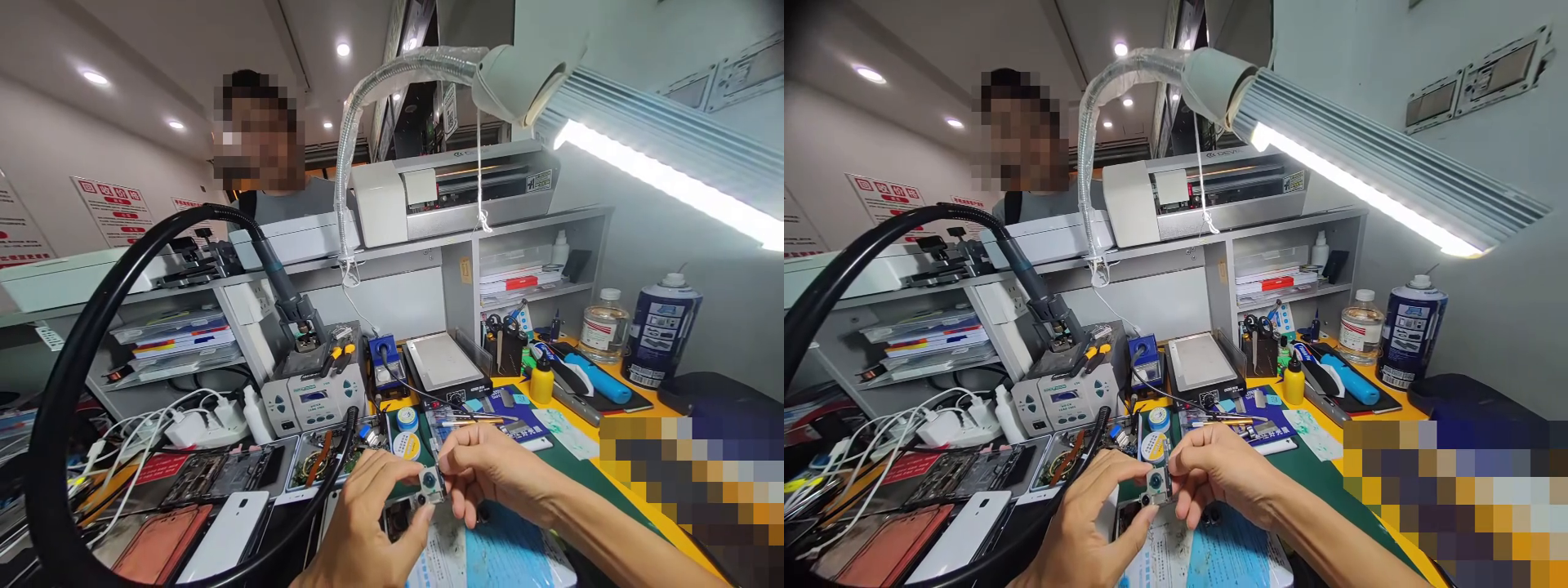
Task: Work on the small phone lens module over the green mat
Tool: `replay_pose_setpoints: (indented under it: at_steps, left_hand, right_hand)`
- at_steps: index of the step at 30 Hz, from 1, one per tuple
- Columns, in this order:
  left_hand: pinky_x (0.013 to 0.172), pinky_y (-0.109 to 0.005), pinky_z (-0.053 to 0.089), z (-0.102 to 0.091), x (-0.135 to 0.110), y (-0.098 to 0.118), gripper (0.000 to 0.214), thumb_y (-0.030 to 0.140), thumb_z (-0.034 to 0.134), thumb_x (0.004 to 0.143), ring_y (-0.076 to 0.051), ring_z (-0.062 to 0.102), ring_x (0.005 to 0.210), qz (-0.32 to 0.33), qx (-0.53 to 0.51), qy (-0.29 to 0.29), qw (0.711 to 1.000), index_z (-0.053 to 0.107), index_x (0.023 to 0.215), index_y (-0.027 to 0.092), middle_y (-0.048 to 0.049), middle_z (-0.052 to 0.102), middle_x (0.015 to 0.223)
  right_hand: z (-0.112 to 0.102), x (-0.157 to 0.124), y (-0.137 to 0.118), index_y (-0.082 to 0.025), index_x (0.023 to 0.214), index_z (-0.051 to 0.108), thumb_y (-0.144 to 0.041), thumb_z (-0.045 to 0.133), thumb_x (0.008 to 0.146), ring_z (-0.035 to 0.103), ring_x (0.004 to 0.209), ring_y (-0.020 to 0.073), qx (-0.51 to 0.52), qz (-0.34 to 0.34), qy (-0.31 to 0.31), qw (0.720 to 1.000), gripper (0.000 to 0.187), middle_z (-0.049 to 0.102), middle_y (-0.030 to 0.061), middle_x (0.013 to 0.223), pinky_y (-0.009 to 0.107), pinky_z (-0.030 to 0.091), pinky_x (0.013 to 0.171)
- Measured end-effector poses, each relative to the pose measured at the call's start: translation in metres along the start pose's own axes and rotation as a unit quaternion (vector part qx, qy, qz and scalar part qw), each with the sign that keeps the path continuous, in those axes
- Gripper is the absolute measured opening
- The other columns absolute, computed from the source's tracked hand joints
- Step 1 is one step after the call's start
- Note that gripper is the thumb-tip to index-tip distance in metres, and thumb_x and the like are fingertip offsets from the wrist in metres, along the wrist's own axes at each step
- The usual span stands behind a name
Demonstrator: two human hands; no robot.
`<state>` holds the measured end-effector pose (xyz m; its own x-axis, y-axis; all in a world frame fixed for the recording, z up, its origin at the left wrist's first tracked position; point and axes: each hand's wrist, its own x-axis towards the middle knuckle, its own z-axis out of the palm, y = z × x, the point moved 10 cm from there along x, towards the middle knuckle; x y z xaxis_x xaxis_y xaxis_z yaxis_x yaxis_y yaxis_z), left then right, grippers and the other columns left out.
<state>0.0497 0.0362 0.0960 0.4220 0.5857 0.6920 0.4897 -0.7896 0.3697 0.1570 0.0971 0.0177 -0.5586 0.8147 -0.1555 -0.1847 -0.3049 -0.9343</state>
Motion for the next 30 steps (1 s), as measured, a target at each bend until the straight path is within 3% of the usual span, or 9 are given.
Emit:
replay_pose_setpoints:
  at_steps: [23,30]
  left_hand:
    - [0.072,-0.035,0.050,0.0008,0.0005,0.0047,0.029,0.007,0.065,0.074,-0.018,0.061,0.077,0.016,-0.010,0.003,1.000,0.058,0.100,0.019,-0.0025,0.066,0.084]
    - [0.073,-0.033,0.051,0.0001,0.0001,-0.0044,0.028,0.007,0.064,0.075,-0.018,0.061,0.080,-0.025,-0.021,-0.013,0.999,0.059,0.100,0.019,-0.0020,0.066,0.086]
  right_hand:
    - [-0.0032,0.0018,0.0044,-0.013,0.064,0.061,-0.019,0.064,0.064,0.064,0.047,0.0143,-0.013,-0.003,0.008,1.000,0.007,0.064,0.0017,0.056,0.022,0.052,0.041]
    - [0.0002,0.0003,0.0001,-0.011,0.067,0.065,-0.023,0.067,0.068,0.065,0.049,0.0132,-0.013,-0.009,-0.011,1.000,0.013,0.067,0.0037,0.065,0.021,0.052,0.043]
